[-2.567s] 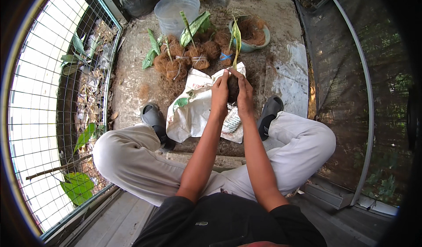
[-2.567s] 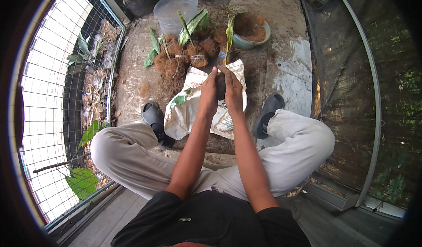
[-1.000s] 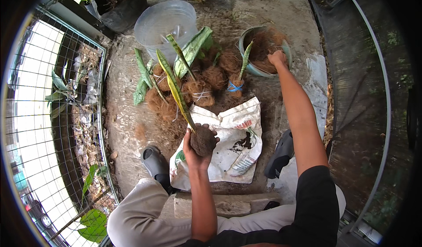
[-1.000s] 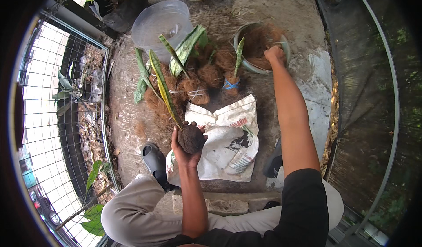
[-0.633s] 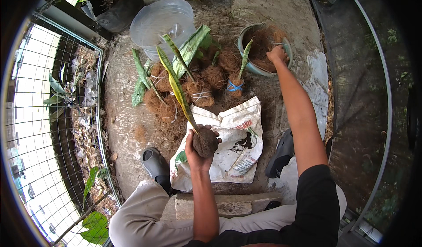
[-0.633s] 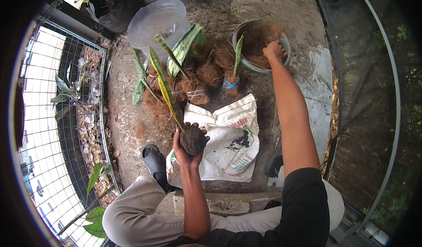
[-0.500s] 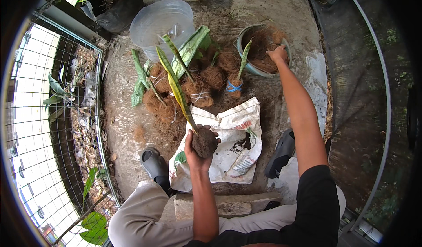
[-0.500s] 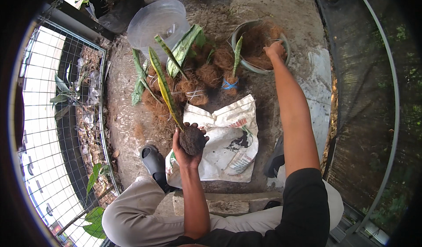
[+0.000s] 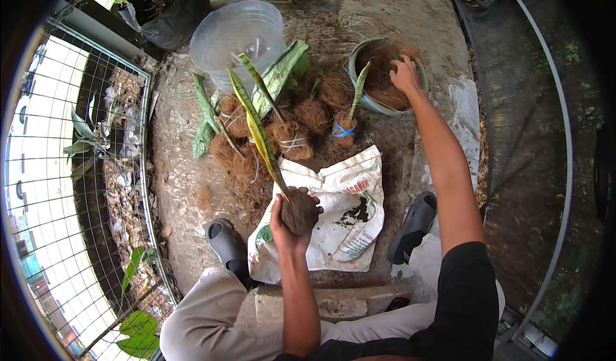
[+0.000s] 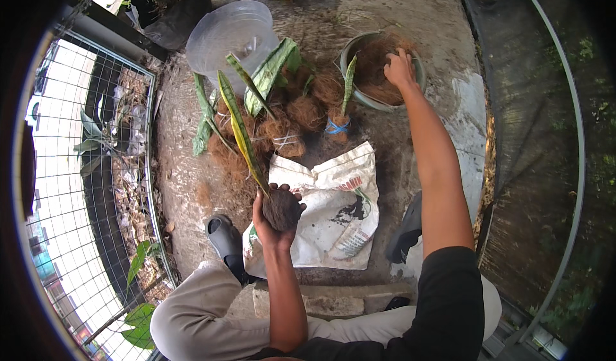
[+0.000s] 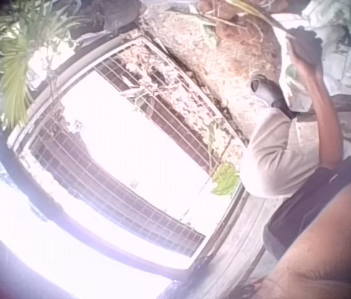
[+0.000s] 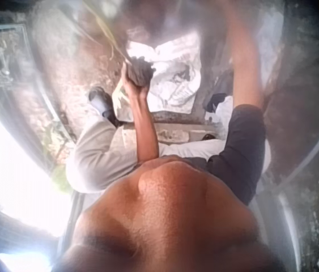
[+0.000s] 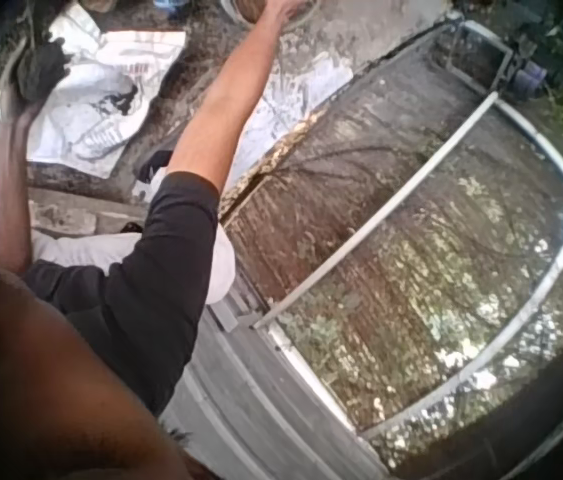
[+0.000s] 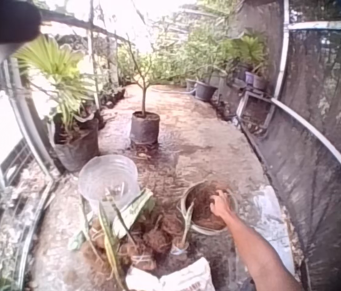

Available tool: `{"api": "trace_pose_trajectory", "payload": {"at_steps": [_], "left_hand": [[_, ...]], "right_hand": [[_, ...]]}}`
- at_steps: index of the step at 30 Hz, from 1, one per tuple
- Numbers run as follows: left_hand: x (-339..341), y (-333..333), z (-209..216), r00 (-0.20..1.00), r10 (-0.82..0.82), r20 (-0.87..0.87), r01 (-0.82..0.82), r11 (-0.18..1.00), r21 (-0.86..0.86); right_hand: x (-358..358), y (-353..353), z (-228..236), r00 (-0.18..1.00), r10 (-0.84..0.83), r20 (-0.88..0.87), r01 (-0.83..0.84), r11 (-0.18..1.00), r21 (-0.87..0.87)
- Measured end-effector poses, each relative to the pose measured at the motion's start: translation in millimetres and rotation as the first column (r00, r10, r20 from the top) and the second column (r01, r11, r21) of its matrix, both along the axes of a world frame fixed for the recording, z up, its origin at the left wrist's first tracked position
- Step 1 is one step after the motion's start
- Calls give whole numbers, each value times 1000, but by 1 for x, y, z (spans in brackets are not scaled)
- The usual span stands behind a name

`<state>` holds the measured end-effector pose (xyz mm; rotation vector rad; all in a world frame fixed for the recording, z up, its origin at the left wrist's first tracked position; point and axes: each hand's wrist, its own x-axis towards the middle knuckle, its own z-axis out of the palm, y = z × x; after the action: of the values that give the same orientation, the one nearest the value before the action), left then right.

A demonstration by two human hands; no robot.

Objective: The person sits on the floor and wraps the root ball of a small potted plant with soil and then with coconut coir. They use their hands to pack the soil and coir around the roots and secure the coir with a tie.

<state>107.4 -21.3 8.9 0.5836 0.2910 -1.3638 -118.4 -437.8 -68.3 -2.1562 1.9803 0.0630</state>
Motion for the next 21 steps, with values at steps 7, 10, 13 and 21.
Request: {"api": "trace_pose_trajectory", "payload": {"at_steps": [7, 10, 13, 21], "left_hand": [[-2, -4, 1, 1000, 7, -10, -7, 1000, 11], [-2, -7, -1, 1000, 4, -7, -3, 1000, 21], [-1, -6, -1, 1000, 7, 9, -8, 1000, 28], [-1, -5, 2, 999, 29, -19, -29, 1000, 6]], "right_hand": [[13, -17, -10, 996, -69, -51, 71, 997, 36], [-8, -32, -14, 982, -93, 164, 97, 995, -18], [-19, -26, -8, 911, -141, 388, 166, 986, -32], [-32, -3, 38, 722, -264, 639, 352, 936, -12]]}}
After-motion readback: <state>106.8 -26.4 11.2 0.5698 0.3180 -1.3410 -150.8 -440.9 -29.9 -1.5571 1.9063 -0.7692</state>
